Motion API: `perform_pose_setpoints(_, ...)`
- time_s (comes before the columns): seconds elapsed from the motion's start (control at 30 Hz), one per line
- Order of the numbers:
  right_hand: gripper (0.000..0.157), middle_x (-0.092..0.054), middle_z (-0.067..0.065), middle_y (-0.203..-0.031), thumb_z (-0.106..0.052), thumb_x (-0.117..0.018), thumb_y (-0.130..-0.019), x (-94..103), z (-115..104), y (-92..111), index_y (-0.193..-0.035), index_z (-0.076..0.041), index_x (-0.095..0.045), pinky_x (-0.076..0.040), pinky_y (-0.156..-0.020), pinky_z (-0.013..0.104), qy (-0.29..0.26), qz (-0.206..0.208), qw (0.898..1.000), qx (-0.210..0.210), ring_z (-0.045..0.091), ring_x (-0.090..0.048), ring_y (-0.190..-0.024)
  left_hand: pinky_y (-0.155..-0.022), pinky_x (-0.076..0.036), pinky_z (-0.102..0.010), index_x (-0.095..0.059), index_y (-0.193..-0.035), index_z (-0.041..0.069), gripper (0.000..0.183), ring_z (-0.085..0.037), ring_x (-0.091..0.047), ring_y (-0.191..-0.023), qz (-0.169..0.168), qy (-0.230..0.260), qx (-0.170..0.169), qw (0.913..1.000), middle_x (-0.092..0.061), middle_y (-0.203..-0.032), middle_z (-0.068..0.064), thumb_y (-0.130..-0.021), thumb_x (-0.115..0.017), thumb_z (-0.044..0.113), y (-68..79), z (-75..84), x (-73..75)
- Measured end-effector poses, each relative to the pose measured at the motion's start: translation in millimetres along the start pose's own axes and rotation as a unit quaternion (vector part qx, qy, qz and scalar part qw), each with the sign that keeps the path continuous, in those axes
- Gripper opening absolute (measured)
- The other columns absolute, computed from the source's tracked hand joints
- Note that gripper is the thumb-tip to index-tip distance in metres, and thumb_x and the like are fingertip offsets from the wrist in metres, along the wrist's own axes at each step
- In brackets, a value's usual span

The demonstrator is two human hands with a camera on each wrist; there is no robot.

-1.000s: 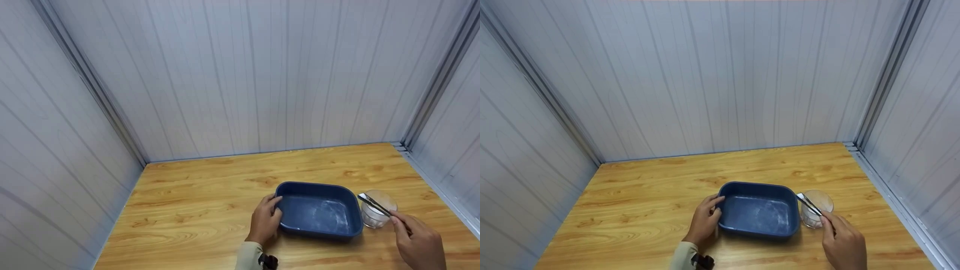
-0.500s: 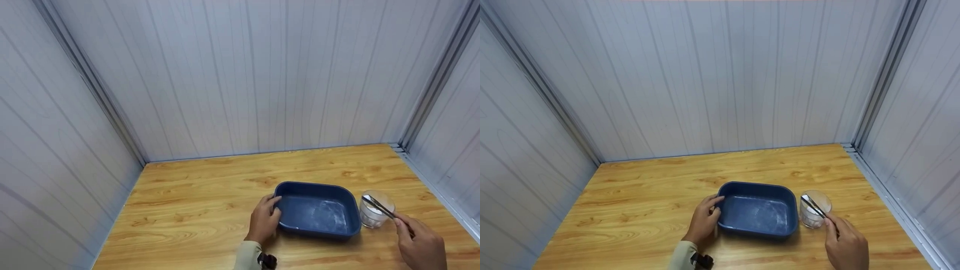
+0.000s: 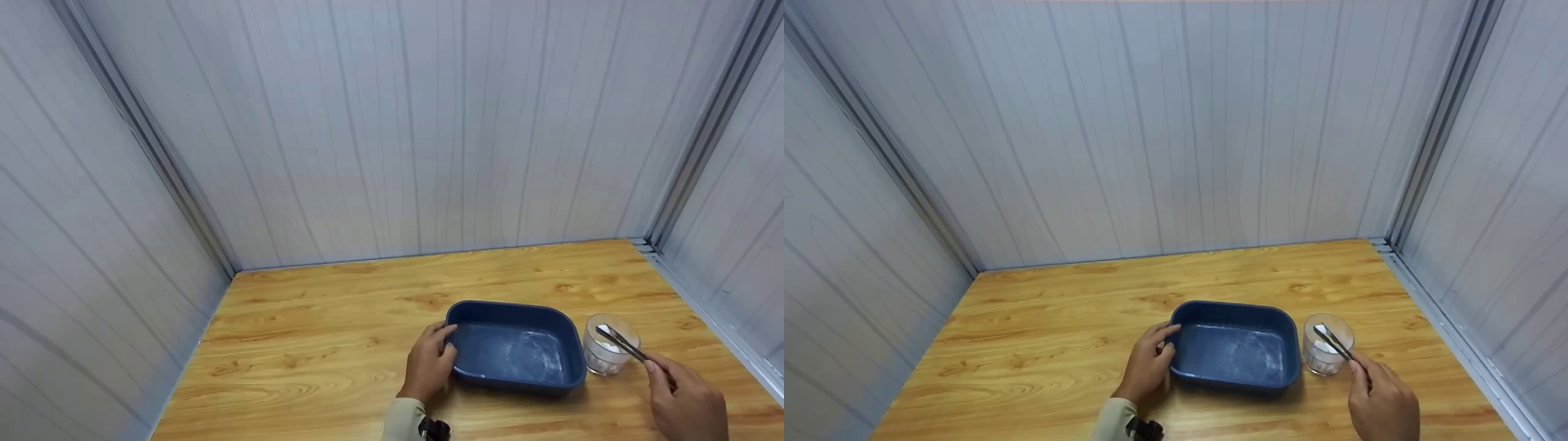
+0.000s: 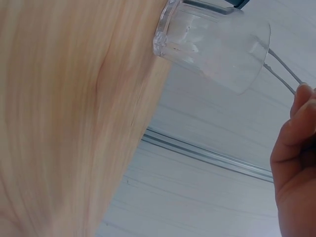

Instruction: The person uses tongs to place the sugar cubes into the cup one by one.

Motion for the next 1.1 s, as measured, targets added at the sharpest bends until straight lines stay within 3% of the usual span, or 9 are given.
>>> perform_pose_setpoints(0.2, 0.012, -0.066, 0.009, -0.071, -0.004, -0.066, -0.082, 0.1, 2.0, 1.4, -0.092, 0.000, -0.072, -0.033, -0.047, 0.010, 0.007, -0.001, 1.000, -0.001, -0.003, -0.045, -0.054, -0.078, -0.045, -0.028, -0.064, -0.119, 0.022, 0.036, -0.007, -0.052, -0.082, -0.003, 0.003, 0.001, 1.0000, -0.054, -0.125, 0.003, -0.086, -0.058, 0.012, 0.5, -0.3, -1.0)
perform_pose_setpoints(0.4, 0.013, -0.063, 0.007, -0.069, -0.005, -0.066, -0.082, -3.4, 5.8, 1.2, -0.093, -0.001, -0.072, -0.031, -0.047, 0.012, 0.009, -0.011, 1.000, -0.019, 0.003, -0.044, -0.052, -0.071, -0.043, -0.024, -0.065, -0.119, 0.019, 0.035, -0.006, -0.051, -0.075, -0.001, 0.005, -0.001, 1.0000, -0.055, -0.124, 0.002, -0.085, -0.058, 0.011, -0.8, 1.6, 0.5)
perform_pose_setpoints(0.7, 0.012, -0.062, 0.008, -0.067, -0.003, -0.067, -0.081, -5.3, 5.7, 0.9, -0.092, 0.001, -0.072, -0.030, -0.045, 0.013, -0.003, -0.006, 1.000, -0.012, 0.004, -0.041, -0.051, -0.068, -0.042, -0.023, -0.065, -0.119, 0.018, 0.035, -0.005, -0.049, -0.070, 0.003, 0.008, -0.007, 0.9999, -0.055, -0.125, 0.001, -0.085, -0.059, 0.010, -2.8, 3.5, 3.1)
perform_pose_setpoints(0.87, 0.012, -0.062, 0.006, -0.066, -0.003, -0.067, -0.082, -5.6, 7.0, -0.2, -0.092, 0.001, -0.071, -0.032, -0.046, 0.011, -0.010, -0.010, 1.000, -0.027, 0.000, -0.044, -0.052, -0.074, -0.044, -0.026, -0.065, -0.119, 0.019, 0.035, -0.006, -0.051, -0.080, 0.002, 0.006, 0.000, 1.0000, -0.054, -0.125, 0.003, -0.086, -0.059, 0.010, -2.7, 1.7, 3.3)
perform_pose_setpoints(1.1, 0.012, -0.063, 0.005, -0.066, -0.002, -0.067, -0.081, -0.7, -1.7, -0.6, -0.093, 0.001, -0.071, -0.034, -0.047, 0.010, -0.026, 0.004, 1.000, 0.004, -0.009, -0.043, -0.054, -0.070, -0.042, -0.024, -0.065, -0.119, 0.024, 0.037, -0.006, -0.049, -0.068, -0.001, 0.017, 0.010, 0.9998, -0.055, -0.124, 0.004, -0.085, -0.059, 0.011, -0.1, -2.4, 1.0)
Point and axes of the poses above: each hand's wrist, its own y-axis away from the middle knuckle, its own x-axis out of the back of the hand, z = x × y, the point moved 9 cm from there along -y, towards the middle knuckle
